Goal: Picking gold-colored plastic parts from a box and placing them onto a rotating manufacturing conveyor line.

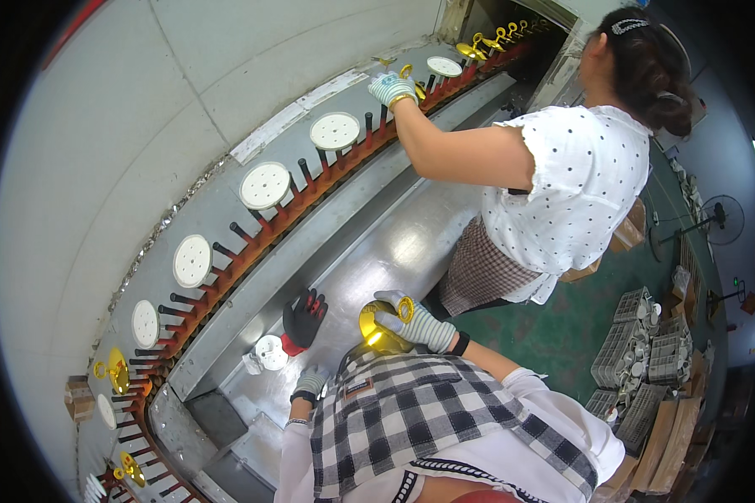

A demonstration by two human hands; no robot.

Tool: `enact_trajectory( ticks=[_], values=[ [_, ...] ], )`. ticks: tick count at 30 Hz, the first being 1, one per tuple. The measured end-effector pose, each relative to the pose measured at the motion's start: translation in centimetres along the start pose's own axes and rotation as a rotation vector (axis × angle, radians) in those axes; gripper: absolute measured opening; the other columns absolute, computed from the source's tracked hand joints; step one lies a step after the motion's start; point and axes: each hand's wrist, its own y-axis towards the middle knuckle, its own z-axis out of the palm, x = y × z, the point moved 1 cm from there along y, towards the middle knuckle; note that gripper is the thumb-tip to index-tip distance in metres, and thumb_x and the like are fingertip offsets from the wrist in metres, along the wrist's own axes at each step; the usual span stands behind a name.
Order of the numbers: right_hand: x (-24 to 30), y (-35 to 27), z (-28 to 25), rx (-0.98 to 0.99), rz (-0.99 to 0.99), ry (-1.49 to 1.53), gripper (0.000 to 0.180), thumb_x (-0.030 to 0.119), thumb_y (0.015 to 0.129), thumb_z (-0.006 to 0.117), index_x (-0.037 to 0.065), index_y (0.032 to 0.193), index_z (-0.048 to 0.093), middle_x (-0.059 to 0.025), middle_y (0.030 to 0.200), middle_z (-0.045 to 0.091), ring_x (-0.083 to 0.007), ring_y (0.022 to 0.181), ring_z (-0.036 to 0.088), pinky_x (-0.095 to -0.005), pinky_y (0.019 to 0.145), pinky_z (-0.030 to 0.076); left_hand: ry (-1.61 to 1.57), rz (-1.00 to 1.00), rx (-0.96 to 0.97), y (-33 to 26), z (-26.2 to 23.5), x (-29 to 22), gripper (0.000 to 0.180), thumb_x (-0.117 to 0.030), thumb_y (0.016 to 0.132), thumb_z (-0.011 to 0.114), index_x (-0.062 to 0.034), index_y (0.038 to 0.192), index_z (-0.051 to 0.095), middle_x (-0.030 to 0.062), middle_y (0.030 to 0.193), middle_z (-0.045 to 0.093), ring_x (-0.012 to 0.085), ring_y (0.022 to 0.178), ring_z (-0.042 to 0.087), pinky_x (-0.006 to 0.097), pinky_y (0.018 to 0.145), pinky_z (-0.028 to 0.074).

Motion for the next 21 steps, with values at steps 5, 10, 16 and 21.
enact_trajectory(
  ticks=[5,10,16,21],
  values=[
    [0.1,-0.2,-0.2,0.004,0.033,0.019,0.064,0.048,0.099,0.063,-0.001,0.141,0.056,-0.0246,0.135,0.058,-0.0364,0.126,0.059,-0.0407,0.111,0.045,-0.004,-0.011,0.013,-1.0,-0.5,-1.5,0.081,-0.06,0.09,0.059,-0.0099,0.154,0.05,0.0258,0.158,0.044,0.0406,0.145,0.045,0.045,0.12,0.038],
    [0.0,-0.3,0.0,0.01,0.021,0.035,0.063,0.047,0.099,0.064,-0.001,0.14,0.056,-0.0241,0.135,0.059,-0.0361,0.126,0.059,-0.0406,0.111,0.045,-0.012,-0.03,0.004,-0.5,0.1,-0.5,0.081,-0.062,0.091,0.056,-0.0108,0.154,0.05,0.0261,0.157,0.046,0.0407,0.145,0.046,0.045,0.12,0.037],
    [-0.6,-0.2,0.1,0.01,0.008,0.073,0.063,0.046,0.099,0.065,-0.001,0.139,0.057,-0.0242,0.133,0.061,-0.0357,0.125,0.06,-0.0401,0.109,0.046,0.028,0.015,-0.01,0.6,0.7,0.2,0.08,-0.059,0.089,0.059,-0.0085,0.152,0.053,0.0259,0.157,0.046,0.0395,0.145,0.046,0.044,0.12,0.038],
    [-0.4,-0.2,0.3,0.016,0.017,0.081,0.062,0.046,0.099,0.065,-0.001,0.138,0.058,-0.0241,0.131,0.062,-0.0357,0.125,0.061,-0.04,0.108,0.047,0.025,0.048,0.006,0.8,0.7,0.5,0.08,-0.058,0.089,0.061,-0.0074,0.151,0.054,0.0261,0.156,0.048,0.039,0.145,0.046,0.043,0.12,0.038]
  ],
)
